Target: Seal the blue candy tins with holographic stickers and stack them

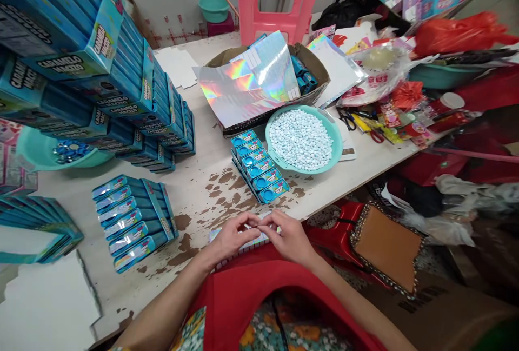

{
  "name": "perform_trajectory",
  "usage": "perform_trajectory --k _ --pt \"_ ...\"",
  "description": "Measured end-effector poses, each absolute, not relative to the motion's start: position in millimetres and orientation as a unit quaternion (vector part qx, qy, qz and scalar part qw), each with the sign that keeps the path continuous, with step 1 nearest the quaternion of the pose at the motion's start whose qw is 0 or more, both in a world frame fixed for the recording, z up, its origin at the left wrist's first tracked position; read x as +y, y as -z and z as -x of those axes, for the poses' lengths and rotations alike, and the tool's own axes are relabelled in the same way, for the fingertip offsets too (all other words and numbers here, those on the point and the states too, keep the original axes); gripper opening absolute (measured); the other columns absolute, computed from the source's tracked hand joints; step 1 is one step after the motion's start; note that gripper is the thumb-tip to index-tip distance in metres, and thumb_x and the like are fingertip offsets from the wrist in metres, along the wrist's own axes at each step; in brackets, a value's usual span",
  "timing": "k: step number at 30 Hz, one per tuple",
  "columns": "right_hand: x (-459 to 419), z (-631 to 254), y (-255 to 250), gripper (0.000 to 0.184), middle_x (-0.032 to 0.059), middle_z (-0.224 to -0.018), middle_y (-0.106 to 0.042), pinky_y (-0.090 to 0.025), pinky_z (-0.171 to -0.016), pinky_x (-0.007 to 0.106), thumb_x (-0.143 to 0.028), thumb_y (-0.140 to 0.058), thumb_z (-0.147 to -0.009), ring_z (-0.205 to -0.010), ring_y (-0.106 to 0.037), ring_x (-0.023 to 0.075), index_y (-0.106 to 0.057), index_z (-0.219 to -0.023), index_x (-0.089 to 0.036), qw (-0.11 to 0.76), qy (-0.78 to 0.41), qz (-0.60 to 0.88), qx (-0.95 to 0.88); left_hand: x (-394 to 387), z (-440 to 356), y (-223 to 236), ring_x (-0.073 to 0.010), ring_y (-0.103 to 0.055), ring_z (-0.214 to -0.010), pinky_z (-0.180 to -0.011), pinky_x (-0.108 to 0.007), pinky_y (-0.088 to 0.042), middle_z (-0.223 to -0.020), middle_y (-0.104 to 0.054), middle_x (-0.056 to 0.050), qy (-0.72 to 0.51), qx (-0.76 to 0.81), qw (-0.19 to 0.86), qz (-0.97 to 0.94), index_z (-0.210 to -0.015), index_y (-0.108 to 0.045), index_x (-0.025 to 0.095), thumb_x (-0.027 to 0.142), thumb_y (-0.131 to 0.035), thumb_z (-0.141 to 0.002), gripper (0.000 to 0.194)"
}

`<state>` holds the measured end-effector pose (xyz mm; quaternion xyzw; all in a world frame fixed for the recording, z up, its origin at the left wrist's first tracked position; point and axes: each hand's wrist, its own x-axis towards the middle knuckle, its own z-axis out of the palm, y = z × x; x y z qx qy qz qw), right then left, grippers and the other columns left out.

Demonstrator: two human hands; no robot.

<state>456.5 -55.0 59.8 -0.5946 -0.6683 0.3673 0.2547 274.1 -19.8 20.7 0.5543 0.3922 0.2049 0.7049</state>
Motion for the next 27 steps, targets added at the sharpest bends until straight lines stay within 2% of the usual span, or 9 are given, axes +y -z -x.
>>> perform_trajectory --k 2,4,8,15,18,22,27 --pt "-46.3 -463.5 -74.2 0.011 0.0013 -0.077 -0.060 -0.041 -0.067 0.026 -0.027 -0.053 -0.086 -0.072 -0.054 0.0151 -0.060 -0.080 -0.021 0.275 -0.356 0.620 -0.643 -15.0 -286.2 -38.4 -0.0119 -0.052 -0.060 -0.060 -0.023 -0.042 -0.063 -0.056 0.000 -0.177 0.395 0.724 -0.537 -0.084 -0.058 0.015 0.045 -0.050 -0.084 0.032" --pt "-37.2 -468.4 -80.6 0.009 0.0012 -0.077 -0.060 -0.041 -0.070 0.028 -0.025 -0.055 -0.085 -0.076 -0.053 0.0164 -0.060 -0.080 -0.021 0.282 -0.328 0.639 -0.635 -8.7 -296.7 -48.6 -0.0090 -0.048 -0.052 -0.053 -0.021 -0.039 -0.057 -0.049 0.004 -0.186 0.410 0.720 -0.529 -0.085 -0.056 0.015 0.043 -0.045 -0.086 0.030" --pt "-17.9 -476.4 -75.6 0.006 0.0043 -0.086 -0.055 -0.042 -0.077 0.032 -0.024 -0.057 -0.083 -0.086 -0.051 0.0196 -0.063 -0.082 -0.021 0.298 -0.248 0.674 -0.629 7.4 -311.4 -52.6 -0.0072 -0.048 -0.047 -0.048 -0.018 -0.037 -0.061 -0.048 0.007 -0.221 0.423 0.695 -0.538 -0.106 -0.042 0.021 0.035 -0.043 -0.088 0.023" --pt "3.9 -482.5 -47.1 0.005 0.0077 -0.095 -0.049 -0.041 -0.085 0.041 -0.019 -0.061 -0.077 -0.097 -0.047 0.0243 -0.064 -0.073 -0.019 0.293 -0.181 0.721 -0.602 23.8 -326.1 -38.3 -0.0072 -0.048 -0.048 -0.050 -0.019 -0.039 -0.065 -0.050 0.007 -0.244 0.443 0.664 -0.550 -0.098 -0.032 0.022 0.027 -0.040 -0.087 0.015" --pt "3.8 -480.5 -40.1 0.003 0.0074 -0.097 -0.048 -0.045 -0.078 0.037 -0.020 -0.060 -0.076 -0.096 -0.048 0.0231 -0.063 -0.077 -0.019 0.337 -0.202 0.722 -0.570 24.3 -327.2 -32.9 -0.0079 -0.049 -0.051 -0.053 -0.020 -0.040 -0.065 -0.049 0.007 -0.254 0.433 0.666 -0.551 -0.099 -0.031 0.022 0.029 -0.040 -0.088 0.017" --pt "1.9 -478.9 -35.2 0.013 0.0058 -0.095 -0.046 -0.046 -0.062 0.029 -0.023 -0.061 -0.075 -0.083 -0.050 0.0178 -0.061 -0.087 -0.018 0.399 -0.255 0.716 -0.513 22.7 -327.5 -29.0 -0.0087 -0.049 -0.055 -0.055 -0.021 -0.041 -0.067 -0.048 0.006 -0.267 0.421 0.668 -0.552 -0.106 -0.028 0.022 0.032 -0.040 -0.089 0.023" --pt "2.7 -479.1 -28.7 0.012 0.0052 -0.095 -0.044 -0.047 -0.063 0.028 -0.022 -0.057 -0.075 -0.079 -0.049 0.0161 -0.061 -0.086 -0.018 0.418 -0.258 0.711 -0.502 13.8 -329.4 -21.7 -0.0089 -0.048 -0.058 -0.060 -0.022 -0.042 -0.069 -0.047 0.005 -0.299 0.436 0.633 -0.565 -0.117 -0.025 0.021 0.030 -0.036 -0.091 0.029"
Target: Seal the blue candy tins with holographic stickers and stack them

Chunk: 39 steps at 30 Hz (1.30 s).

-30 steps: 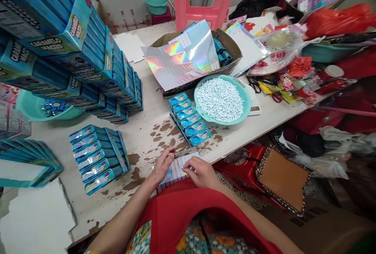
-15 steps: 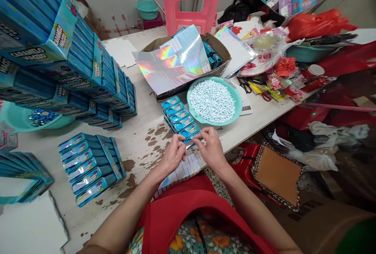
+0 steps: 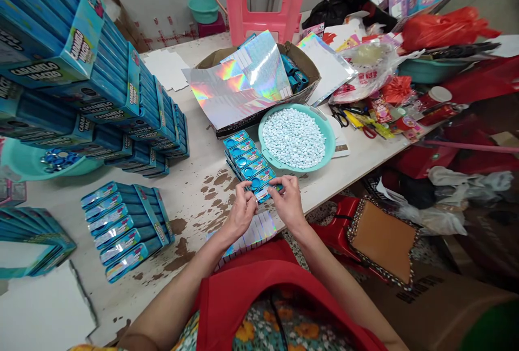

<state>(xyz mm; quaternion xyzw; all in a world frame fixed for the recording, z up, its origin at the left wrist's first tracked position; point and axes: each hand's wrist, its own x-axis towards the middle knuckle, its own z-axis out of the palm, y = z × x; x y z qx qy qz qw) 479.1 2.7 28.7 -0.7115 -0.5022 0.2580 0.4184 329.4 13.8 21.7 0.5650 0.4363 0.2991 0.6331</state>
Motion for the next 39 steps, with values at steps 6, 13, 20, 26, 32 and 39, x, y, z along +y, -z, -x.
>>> perform_trajectory --k 6,13,20,26,32,39 --pt "0.7 -476.6 -28.1 0.011 0.0053 -0.093 -0.043 -0.047 -0.066 0.030 -0.019 -0.054 -0.075 -0.081 -0.050 0.0168 -0.060 -0.084 -0.018 0.412 -0.240 0.713 -0.515 -1.4 -341.8 1.4 -0.0076 -0.047 -0.054 -0.056 -0.021 -0.043 -0.074 -0.048 0.004 -0.375 0.470 0.613 -0.513 -0.123 -0.024 0.023 0.030 -0.043 -0.088 0.040" --pt "1.8 -474.9 -26.2 0.014 0.0039 -0.095 -0.045 -0.046 -0.061 0.027 -0.021 -0.049 -0.078 -0.067 -0.049 0.0112 -0.061 -0.085 -0.018 0.479 -0.268 0.718 -0.428 23.7 -320.6 40.8 -0.0094 -0.047 -0.051 -0.052 -0.020 -0.037 -0.062 -0.048 0.007 -0.284 0.571 0.597 -0.487 -0.106 -0.037 0.020 0.030 -0.055 -0.075 0.037" --pt "-63.1 -461.6 16.2 0.029 -0.0005 -0.078 -0.049 -0.043 -0.056 0.023 -0.038 -0.054 -0.083 -0.063 -0.047 0.0114 -0.053 -0.103 -0.018 0.521 -0.291 0.732 -0.328 -1.1 -214.1 67.6 -0.0149 -0.050 -0.068 -0.058 -0.023 -0.031 -0.074 -0.059 -0.001 0.076 0.523 0.503 -0.684 -0.077 -0.059 0.017 0.030 -0.058 -0.067 0.017" --pt "-83.4 -415.7 58.5 0.020 0.0053 -0.092 -0.053 -0.048 -0.075 0.030 -0.023 -0.049 -0.086 -0.083 -0.054 0.0167 -0.059 -0.104 -0.022 0.282 -0.404 0.581 -0.647 -22.3 -208.7 78.4 -0.0140 -0.049 -0.064 -0.056 -0.022 -0.029 -0.065 -0.057 0.000 0.055 0.519 0.525 -0.672 -0.076 -0.062 0.016 0.029 -0.043 -0.078 0.023" --pt "-63.7 -393.3 73.6 0.046 0.0097 -0.107 -0.054 -0.046 -0.084 0.038 -0.018 -0.057 -0.080 -0.099 -0.049 0.0242 -0.048 -0.125 -0.022 0.097 -0.317 0.517 -0.789 -15.6 -210.0 78.0 -0.0129 -0.045 -0.061 -0.056 -0.022 -0.028 -0.062 -0.054 0.000 0.032 0.513 0.516 -0.685 -0.070 -0.058 0.015 0.026 -0.040 -0.078 0.023" --pt "-67.5 -392.6 74.5 0.038 0.0108 -0.115 -0.054 -0.045 -0.082 0.039 -0.017 -0.053 -0.083 -0.101 -0.049 0.0249 -0.051 -0.121 -0.023 0.064 -0.279 0.472 -0.834 -15.0 -210.7 89.3 -0.0136 -0.046 -0.061 -0.056 -0.023 -0.027 -0.063 -0.056 -0.001 0.052 0.546 0.503 -0.667 -0.069 -0.060 0.015 0.026 -0.041 -0.077 0.024"
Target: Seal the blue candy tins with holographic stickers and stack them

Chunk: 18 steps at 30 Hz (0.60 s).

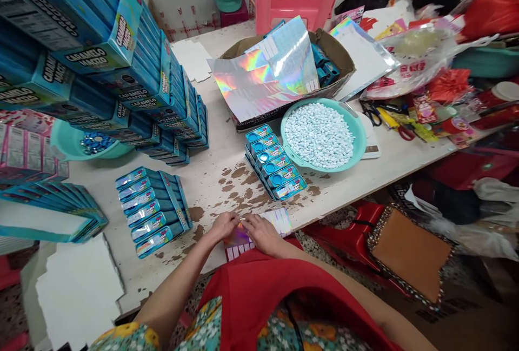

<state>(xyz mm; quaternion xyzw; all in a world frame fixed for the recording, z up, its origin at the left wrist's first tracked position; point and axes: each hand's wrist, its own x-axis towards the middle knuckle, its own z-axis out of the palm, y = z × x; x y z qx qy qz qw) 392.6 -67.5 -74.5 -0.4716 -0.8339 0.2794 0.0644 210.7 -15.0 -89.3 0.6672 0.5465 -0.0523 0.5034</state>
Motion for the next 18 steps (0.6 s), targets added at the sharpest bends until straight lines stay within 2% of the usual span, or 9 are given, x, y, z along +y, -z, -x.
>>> perform_trajectory --k 6,10,13,16,18 --pt "-63.8 -392.9 73.4 0.008 0.0065 -0.092 -0.061 -0.045 -0.078 0.033 -0.019 -0.056 -0.083 -0.089 -0.053 0.0207 -0.061 -0.089 -0.021 0.130 -0.295 0.484 -0.813 -13.4 -212.7 91.6 -0.0145 -0.050 -0.064 -0.057 -0.022 -0.030 -0.066 -0.059 -0.001 0.061 0.556 0.495 -0.665 -0.073 -0.062 0.015 0.025 -0.043 -0.076 0.021" --pt "-65.3 -395.4 59.1 0.009 0.0017 -0.076 -0.061 -0.044 -0.071 0.027 -0.017 -0.054 -0.083 -0.076 -0.056 0.0159 -0.061 -0.080 -0.021 0.208 -0.368 0.510 -0.749 -15.5 -216.2 90.2 -0.0176 -0.054 -0.070 -0.064 -0.025 -0.034 -0.070 -0.061 -0.004 0.061 0.589 0.466 -0.658 -0.076 -0.063 0.016 0.026 -0.044 -0.078 0.022" --pt "-63.0 -400.4 32.6 0.009 -0.0009 -0.074 -0.061 -0.044 -0.064 0.024 -0.022 -0.054 -0.083 -0.067 -0.056 0.0125 -0.061 -0.078 -0.020 0.296 -0.446 0.564 -0.629 -16.3 -220.4 67.9 -0.0218 -0.055 -0.090 -0.078 -0.029 -0.038 -0.087 -0.063 -0.009 -0.021 0.613 0.450 -0.649 -0.087 -0.063 0.016 0.034 -0.040 -0.084 0.029" --pt "-56.5 -408.9 -3.7 0.010 -0.0016 -0.071 -0.062 -0.045 -0.062 0.024 -0.028 -0.058 -0.081 -0.064 -0.056 0.0121 -0.061 -0.076 -0.020 0.352 -0.499 0.579 -0.540 -17.2 -229.5 26.5 -0.0222 -0.051 -0.105 -0.088 -0.032 -0.039 -0.113 -0.057 -0.011 -0.200 0.538 0.553 -0.603 -0.108 -0.058 0.017 0.046 -0.038 -0.086 0.041" --pt "-51.5 -415.9 -27.6 0.011 -0.0017 -0.070 -0.062 -0.045 -0.061 0.024 -0.031 -0.060 -0.080 -0.063 -0.055 0.0121 -0.061 -0.077 -0.020 0.374 -0.511 0.580 -0.512 -17.6 -239.8 -1.8 -0.0204 -0.055 -0.095 -0.083 -0.030 -0.043 -0.107 -0.060 -0.010 -0.229 0.444 0.653 -0.569 -0.105 -0.059 0.017 0.051 -0.046 -0.083 0.043"
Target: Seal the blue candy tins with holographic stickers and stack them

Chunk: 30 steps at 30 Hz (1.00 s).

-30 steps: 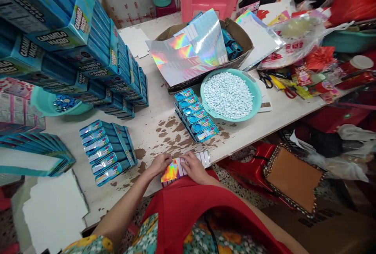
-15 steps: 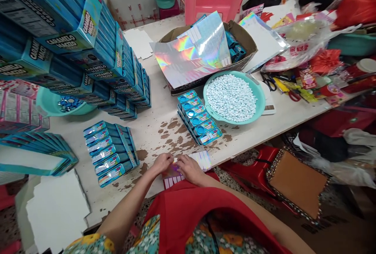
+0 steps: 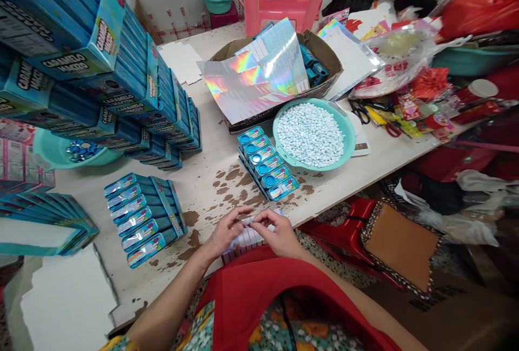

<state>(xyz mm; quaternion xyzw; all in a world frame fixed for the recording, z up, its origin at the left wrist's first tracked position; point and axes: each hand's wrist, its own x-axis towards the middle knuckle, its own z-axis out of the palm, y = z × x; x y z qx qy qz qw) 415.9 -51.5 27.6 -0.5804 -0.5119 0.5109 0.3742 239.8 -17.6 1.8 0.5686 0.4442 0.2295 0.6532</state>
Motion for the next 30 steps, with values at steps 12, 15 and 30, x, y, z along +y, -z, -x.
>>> perform_trajectory --k 12,15,30 --pt "12.9 -456.4 -50.1 0.009 0.0047 -0.094 -0.053 -0.039 -0.089 0.039 -0.030 -0.063 -0.076 -0.096 -0.049 0.0211 -0.066 -0.077 -0.022 0.440 -0.175 0.711 -0.520 45.1 -306.2 -51.0 -0.0066 -0.044 -0.045 -0.044 -0.016 -0.036 -0.059 -0.049 0.008 -0.249 0.424 0.677 -0.548 -0.102 -0.037 0.021 0.033 -0.042 -0.087 0.020" --pt "25.7 -462.9 -35.2 0.010 0.0051 -0.096 -0.050 -0.038 -0.091 0.039 -0.030 -0.064 -0.074 -0.098 -0.048 0.0217 -0.067 -0.072 -0.021 0.433 -0.186 0.734 -0.489 51.9 -315.3 -37.7 -0.0055 -0.045 -0.041 -0.042 -0.015 -0.035 -0.060 -0.051 0.009 -0.261 0.438 0.665 -0.545 -0.100 -0.033 0.023 0.031 -0.042 -0.086 0.019" --pt "41.0 -479.0 -22.1 0.015 0.0012 -0.081 -0.054 -0.040 -0.073 0.031 -0.031 -0.062 -0.069 -0.075 -0.048 0.0164 -0.056 -0.077 -0.019 0.406 -0.216 0.748 -0.478 55.3 -310.0 17.5 -0.0108 -0.050 -0.039 -0.041 -0.019 -0.033 -0.057 -0.052 0.007 -0.180 0.562 0.630 -0.506 -0.097 -0.032 0.021 0.036 -0.049 -0.079 0.029"
